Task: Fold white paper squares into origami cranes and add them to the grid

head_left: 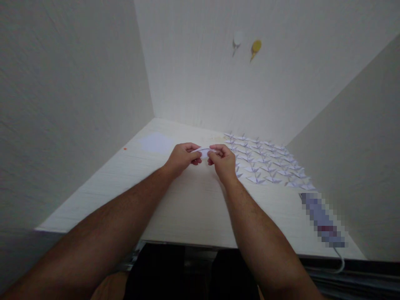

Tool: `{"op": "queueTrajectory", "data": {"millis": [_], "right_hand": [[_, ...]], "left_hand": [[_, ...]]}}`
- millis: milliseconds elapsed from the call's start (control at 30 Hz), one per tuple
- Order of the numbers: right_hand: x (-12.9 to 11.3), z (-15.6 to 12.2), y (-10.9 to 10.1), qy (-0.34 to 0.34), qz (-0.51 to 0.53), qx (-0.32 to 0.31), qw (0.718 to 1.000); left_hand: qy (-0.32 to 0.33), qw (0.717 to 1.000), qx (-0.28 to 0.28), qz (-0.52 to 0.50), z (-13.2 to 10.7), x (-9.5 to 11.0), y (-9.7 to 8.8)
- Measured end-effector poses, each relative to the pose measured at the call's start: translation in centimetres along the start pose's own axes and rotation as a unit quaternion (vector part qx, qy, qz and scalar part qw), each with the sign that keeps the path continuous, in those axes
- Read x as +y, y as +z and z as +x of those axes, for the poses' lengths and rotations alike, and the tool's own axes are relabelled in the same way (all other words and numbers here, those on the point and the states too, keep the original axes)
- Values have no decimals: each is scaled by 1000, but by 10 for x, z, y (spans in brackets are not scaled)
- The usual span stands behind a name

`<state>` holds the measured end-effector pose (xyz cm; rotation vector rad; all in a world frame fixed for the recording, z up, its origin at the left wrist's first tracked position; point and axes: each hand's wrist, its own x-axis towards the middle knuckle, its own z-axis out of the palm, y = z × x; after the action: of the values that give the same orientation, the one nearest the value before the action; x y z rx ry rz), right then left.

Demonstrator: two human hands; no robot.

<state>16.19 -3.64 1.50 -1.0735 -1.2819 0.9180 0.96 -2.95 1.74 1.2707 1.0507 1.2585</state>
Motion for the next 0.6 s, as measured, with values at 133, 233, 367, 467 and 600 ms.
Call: {"op": "queueTrajectory", "data": {"millis": [133,233,367,467,600], "right_hand": [[1,-2,-1,-31,-49,-4,998],[4,-3,-1,-51,-76,-2,996],[9,-3,-1,-72,-72,-7,995],[10,-3,-2,-88,-56,-15,994],[8,-4,-3,-94,-43,-19,994]], "left_hand": [[10,1000,11,-18,-3,2,4],[32,999,18,-11,-6,4,7],[36,999,13,-15,-7,4,9],[33,999,7,-32,-6,5,8],[23,997,-31,-65,-5,5,5]]}}
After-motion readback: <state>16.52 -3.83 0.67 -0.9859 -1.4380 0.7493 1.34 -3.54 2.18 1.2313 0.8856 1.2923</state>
